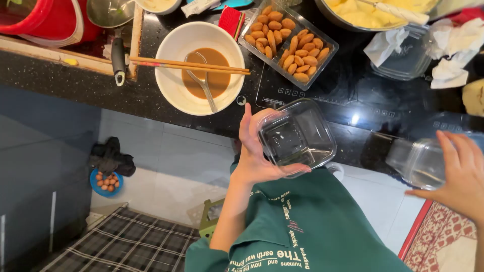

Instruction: Dipping ladyfingers into coffee and layering them with cream in a container to assemble tiramisu.

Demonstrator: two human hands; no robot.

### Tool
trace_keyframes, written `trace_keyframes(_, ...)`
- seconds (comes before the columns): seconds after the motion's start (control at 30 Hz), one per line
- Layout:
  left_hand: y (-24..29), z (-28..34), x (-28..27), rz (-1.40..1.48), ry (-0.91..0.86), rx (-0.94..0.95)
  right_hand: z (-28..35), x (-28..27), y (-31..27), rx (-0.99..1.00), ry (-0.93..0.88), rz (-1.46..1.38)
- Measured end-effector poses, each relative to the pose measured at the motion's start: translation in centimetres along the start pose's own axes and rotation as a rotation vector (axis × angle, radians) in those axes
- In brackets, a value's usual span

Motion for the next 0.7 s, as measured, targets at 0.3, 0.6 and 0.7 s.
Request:
trace_keyframes(0.3,2.0,0.7,-7.6,-0.234,0.299,0.128,-15.9,-4.8,-12.3,-0.105,-0.029,-0.226)
trace_keyframes(0.6,-0.2,-1.4,-21.8,-0.305,0.326,0.105,-37.3,6.2,-36.9,-0.437,0.066,-0.131)
trace_keyframes(0.7,-0.5,-2.2,-24.5,-0.306,0.289,0.105,-39.9,12.5,-37.0,-0.298,-0.034,0.066)
Point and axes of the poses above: each hand's wrist, its own z-axis away from the middle knuckle, its own x-axis out of the palm, y = z × x, the point moved 7 cm from there along -z, towards the middle knuckle, and after that the axes turned 5 degrees about -z, right-handed, at the moved point
